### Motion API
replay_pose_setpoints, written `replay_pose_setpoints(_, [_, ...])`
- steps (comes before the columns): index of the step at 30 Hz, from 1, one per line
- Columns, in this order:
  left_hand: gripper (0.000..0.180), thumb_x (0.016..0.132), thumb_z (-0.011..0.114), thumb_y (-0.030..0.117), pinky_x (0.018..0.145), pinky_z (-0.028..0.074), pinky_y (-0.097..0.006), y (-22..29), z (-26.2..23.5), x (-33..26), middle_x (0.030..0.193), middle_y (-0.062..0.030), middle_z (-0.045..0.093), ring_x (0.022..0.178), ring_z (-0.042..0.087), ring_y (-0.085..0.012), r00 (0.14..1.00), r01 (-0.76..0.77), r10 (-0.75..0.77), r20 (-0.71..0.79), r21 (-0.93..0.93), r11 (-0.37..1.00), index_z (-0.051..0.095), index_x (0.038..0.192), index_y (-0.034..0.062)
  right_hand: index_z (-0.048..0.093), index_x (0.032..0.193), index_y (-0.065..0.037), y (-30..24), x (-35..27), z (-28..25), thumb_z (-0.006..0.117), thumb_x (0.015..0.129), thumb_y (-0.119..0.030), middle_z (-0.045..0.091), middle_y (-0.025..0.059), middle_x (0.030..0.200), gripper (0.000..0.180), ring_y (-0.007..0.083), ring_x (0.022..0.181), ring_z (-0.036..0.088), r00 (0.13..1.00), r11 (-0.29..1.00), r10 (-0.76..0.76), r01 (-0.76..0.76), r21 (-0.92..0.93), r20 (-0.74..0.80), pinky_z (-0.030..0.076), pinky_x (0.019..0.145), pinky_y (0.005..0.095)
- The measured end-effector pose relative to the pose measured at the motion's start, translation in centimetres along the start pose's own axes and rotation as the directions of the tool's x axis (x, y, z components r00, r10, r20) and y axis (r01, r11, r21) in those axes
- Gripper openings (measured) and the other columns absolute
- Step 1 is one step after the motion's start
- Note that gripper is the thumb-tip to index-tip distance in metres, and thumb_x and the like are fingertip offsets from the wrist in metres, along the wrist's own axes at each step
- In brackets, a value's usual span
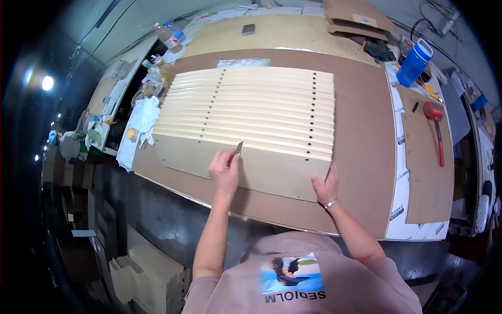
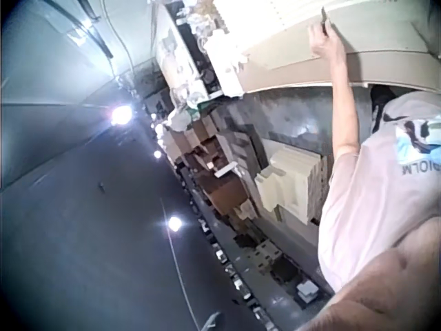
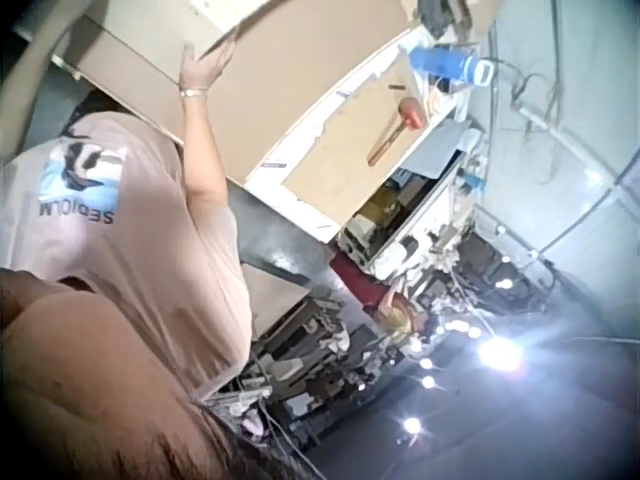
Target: The person wipes a wooden panel with a cloth, fetches a stack of panels from a pallet, and places them on the workbench. The person scrapes the edges of the panels with a small blade, then pours liquid from a bottle onto a cloth to wipe down the panels.
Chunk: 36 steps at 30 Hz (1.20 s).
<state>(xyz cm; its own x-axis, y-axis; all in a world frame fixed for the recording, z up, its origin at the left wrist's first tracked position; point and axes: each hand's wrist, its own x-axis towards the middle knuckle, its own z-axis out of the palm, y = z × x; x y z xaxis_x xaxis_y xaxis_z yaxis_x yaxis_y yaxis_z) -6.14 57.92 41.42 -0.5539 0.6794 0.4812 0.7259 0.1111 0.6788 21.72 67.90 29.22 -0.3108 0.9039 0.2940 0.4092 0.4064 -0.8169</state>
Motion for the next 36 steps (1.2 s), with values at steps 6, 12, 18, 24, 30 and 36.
replay_pose_setpoints(6, [0.012,0.08,0.07,0.006,0.065,0.049,-0.032,-11.8,-4.3,3.5,0.078,-0.0101,0.063,0.066,0.06,-0.0217,0.98,0.061,-0.061,-0.189,-0.008,0.998,0.069,0.091,0.0008,0.045,0.134,0.004,-0.1,-0.8,0.5,0.067,0.081,-0.042,0.053,0.0264,0.127,0.073,0.0423,0.116,0.05,0.992,0.98,0.115,-0.12,0.157,0.042,0.038,0.101,0.045])
replay_pose_setpoints(12, [0.015,0.082,0.07,0.007,0.067,0.049,-0.032,-26.6,-14.6,11.3,0.082,-0.007,0.066,0.07,0.059,-0.019,0.906,0.227,-0.202,-0.371,0.025,0.974,0.07,0.096,0.0024,0.047,0.132,0.003,1.1,-2.8,1.4,0.057,0.089,-0.047,0.053,0.0255,0.126,0.067,0.0431,0.115,0.049,0.977,0.983,0.181,-0.185,-0.019,-0.113,0.037,0.1,0.0466])
replay_pose_setpoints(18, [0.016,0.081,0.067,0.004,0.067,0.048,-0.035,-27.7,-20.9,15.3,0.081,-0.0102,0.061,0.073,0.059,-0.0259,0.969,0.058,-0.005,-0.246,0.211,0.976,0.07,0.096,0.0037,0.044,0.137,0.002,-7.7,-2.8,4.0,0.063,0.084,-0.024,0.043,0.0254,0.139,0.062,0.0426,0.127,0.04,0.861,0.786,-0.093,-0.245,-0.568,-0.5,0.031,0.107,0.0481])
replay_pose_setpoints(24, [0.01,0.079,0.067,0.005,0.067,0.047,-0.036,-22.8,-21.3,17.4,0.08,-0.0075,0.061,0.074,0.059,-0.0266,0.927,-0.193,0.198,0.32,-0.046,0.98,0.071,0.088,0.0052,0.049,0.134,-0.001,-18.0,3.4,12.1,0.059,0.075,-0.007,0.039,0.0229,0.144,0.06,0.0394,0.13,0.039,0.889,0.769,-0.289,-0.005,-0.64,-0.354,0.029,0.109,0.0481])
replay_pose_setpoints(30, [0.009,0.076,0.07,0.009,0.065,0.046,-0.039,-24.2,-22.5,21.2,0.076,-0.0061,0.058,0.076,0.058,-0.0264,0.832,-0.42,0.313,0.458,0.151,0.895,0.07,0.083,0.0054,0.058,0.129,-0.009,-19.3,6.5,17.2,0.041,0.087,-0.02,0.048,0.0118,0.142,0.047,0.0304,0.13,0.043,0.939,0.626,-0.239,-0.046,-0.778,-0.248,0.024,0.11,0.0498])
replay_pose_setpoints(36, [0.008,0.072,0.07,0.006,0.065,0.045,-0.038,-24.0,-23.3,22.3,0.076,-0.006,0.058,0.076,0.056,-0.0261,0.716,-0.357,0.292,0.635,-0.027,0.934,0.07,0.08,0.006,0.061,0.126,-0.009,-19.2,6.6,17.2,0.046,0.079,-0.014,0.054,0.0128,0.136,0.049,0.033,0.125,0.047,0.914,0.673,-0.301,0.001,-0.739,-0.273,0.026,0.107,0.0507])
